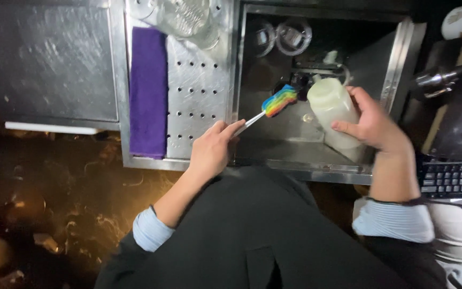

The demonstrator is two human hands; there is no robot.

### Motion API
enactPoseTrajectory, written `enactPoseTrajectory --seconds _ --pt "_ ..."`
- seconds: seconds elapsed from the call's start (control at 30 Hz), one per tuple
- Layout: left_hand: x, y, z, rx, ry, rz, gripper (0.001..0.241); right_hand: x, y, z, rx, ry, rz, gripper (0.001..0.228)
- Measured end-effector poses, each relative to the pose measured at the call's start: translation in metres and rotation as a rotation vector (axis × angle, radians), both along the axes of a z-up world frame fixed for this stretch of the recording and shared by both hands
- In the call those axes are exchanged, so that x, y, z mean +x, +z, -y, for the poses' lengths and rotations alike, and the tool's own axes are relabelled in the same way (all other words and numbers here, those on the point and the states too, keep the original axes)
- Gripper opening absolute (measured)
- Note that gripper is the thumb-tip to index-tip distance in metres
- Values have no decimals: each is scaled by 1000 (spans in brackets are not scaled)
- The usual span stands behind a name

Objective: The person fills a squeeze bottle with water, then uses a long-handled brush to scrub the inside of several glasses in a sink. They rinse the glasses under running water and place them on a drying rack.

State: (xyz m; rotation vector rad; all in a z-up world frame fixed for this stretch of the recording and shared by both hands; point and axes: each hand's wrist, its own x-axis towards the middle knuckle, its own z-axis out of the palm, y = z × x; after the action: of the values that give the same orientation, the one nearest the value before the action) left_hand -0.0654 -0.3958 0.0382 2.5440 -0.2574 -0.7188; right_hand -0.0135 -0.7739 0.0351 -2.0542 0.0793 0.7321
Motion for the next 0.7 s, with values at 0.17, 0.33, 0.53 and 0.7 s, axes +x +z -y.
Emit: enactPoseTrajectory --seconds 0.17,0.33,0.53,0.7 --pt "2 1 2 -39 56 -1 42 9 -31 -8 609 -51 303 84" --pt "2 -10 -1 -175 156 -135 46 49 -53 -14 856 -415 721 64" --pt "-4 -25 -3 -166 152 -118 46 109 -130 85 410 -560 1042 124" --pt "-3 -25 -3 -141 125 -98 46 152 -159 143 -668 -876 932 125"
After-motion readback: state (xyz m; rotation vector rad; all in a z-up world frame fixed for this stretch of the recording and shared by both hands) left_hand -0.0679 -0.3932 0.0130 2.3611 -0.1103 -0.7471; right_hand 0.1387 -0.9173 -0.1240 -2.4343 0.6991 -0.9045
